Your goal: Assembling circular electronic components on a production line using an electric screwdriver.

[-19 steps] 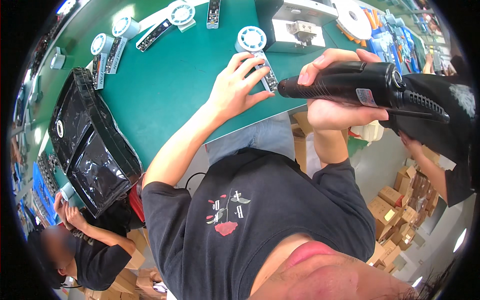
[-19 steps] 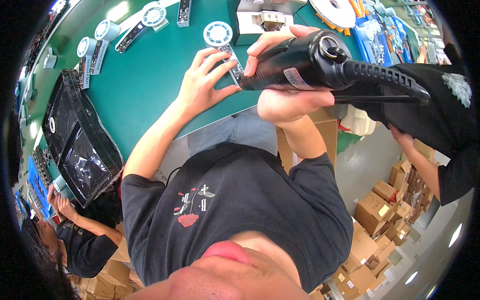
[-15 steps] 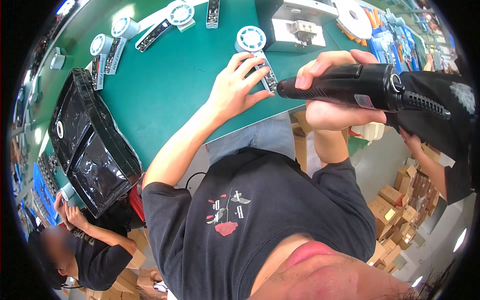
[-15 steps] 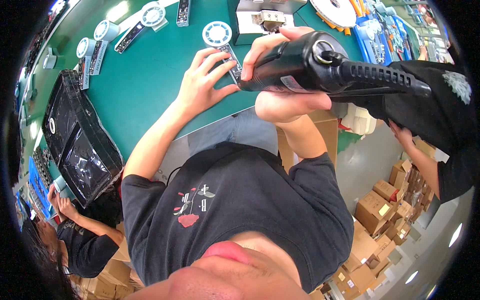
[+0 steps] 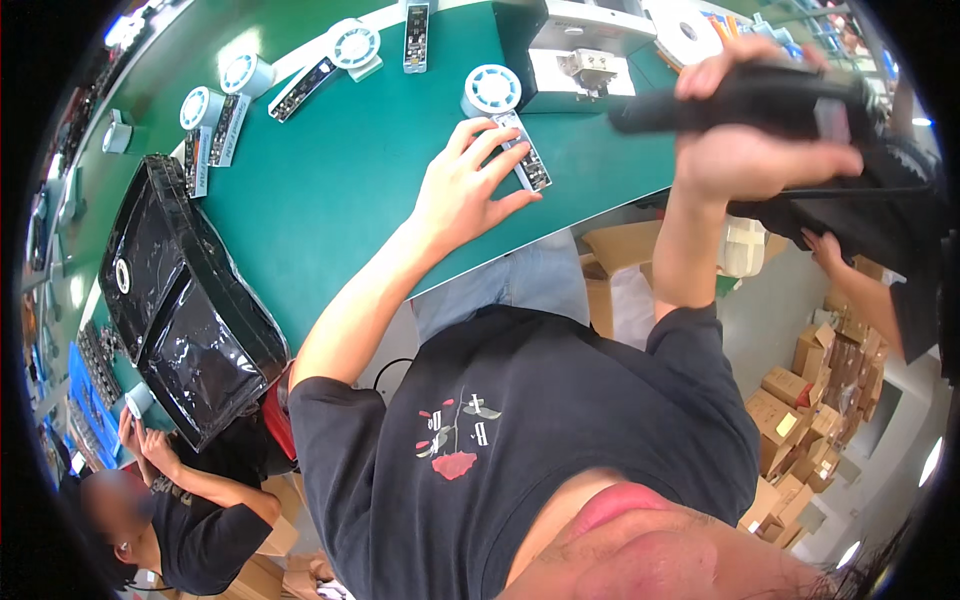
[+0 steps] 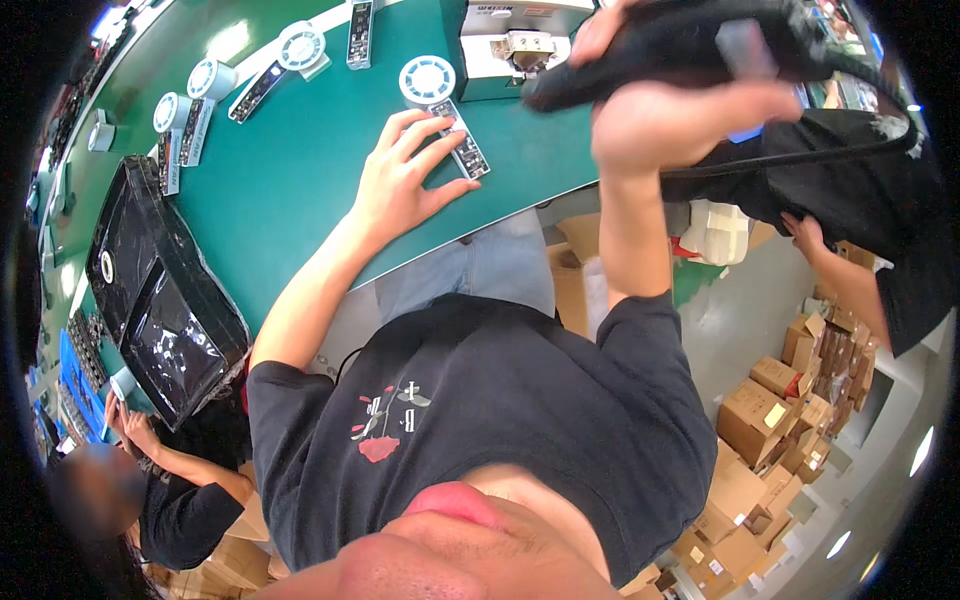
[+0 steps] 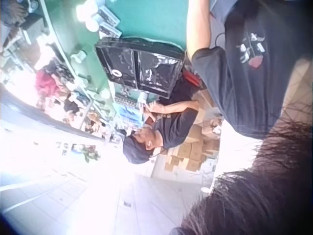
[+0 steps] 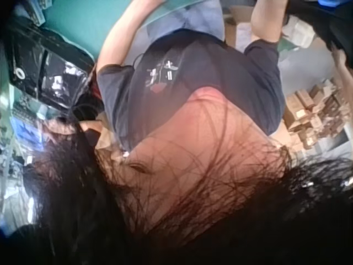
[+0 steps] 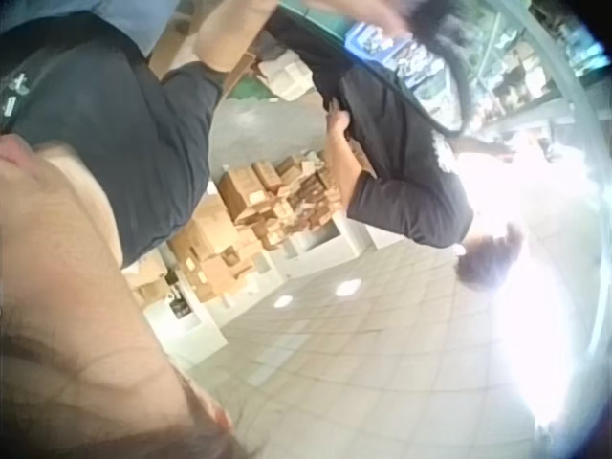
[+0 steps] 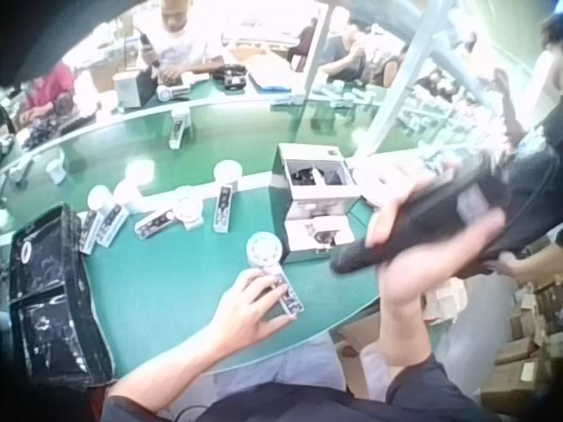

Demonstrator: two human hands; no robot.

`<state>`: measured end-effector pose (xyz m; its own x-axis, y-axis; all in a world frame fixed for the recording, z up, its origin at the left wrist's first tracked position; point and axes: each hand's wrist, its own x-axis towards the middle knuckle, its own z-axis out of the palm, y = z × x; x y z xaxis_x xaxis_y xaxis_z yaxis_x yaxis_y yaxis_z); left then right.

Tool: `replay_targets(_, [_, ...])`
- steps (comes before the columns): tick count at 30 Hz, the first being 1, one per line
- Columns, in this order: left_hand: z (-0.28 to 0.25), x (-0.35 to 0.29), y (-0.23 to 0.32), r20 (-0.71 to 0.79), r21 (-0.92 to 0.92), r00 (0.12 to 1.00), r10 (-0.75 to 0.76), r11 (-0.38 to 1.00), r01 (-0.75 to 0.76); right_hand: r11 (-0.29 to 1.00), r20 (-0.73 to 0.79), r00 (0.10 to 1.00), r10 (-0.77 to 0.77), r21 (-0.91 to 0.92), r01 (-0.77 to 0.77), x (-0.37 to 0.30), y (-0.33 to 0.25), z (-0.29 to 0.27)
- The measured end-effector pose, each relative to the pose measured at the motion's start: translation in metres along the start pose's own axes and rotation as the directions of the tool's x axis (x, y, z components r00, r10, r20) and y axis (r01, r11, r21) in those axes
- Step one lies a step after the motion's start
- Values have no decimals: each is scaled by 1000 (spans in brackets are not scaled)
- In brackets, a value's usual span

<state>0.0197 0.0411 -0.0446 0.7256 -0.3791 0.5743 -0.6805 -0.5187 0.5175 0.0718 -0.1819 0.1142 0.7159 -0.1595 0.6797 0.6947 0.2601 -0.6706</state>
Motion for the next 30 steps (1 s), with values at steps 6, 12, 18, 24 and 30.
replay_targets(6, [-4, 1, 3, 13, 18, 1000, -1, 1000, 1, 928, -199, 979, -43, -372, -35, 48, 33, 35])
replay_targets(12, [-2, -1, 3, -17, -43, 1000, -1, 999, 0, 960, -280, 960, -14, -271, -65, 33, 41, 21])
replay_targets(18, [0, -2, 1, -33, -63, 999, -7, 998, 5, 999, -143, 989, 29, 35, -25, -1, 38, 71])
replay_targets(24, [3, -4, -3, -26, -74, 1000, 2, 997, -4, 998, -73, 997, 26, -55, -30, -10, 57, 96])
replay_targets(30, [3, -5, -3, -29, -84, 1000, 5, 996, -7, 996, -95, 995, -28, -85, 20, -17, 68, 101])
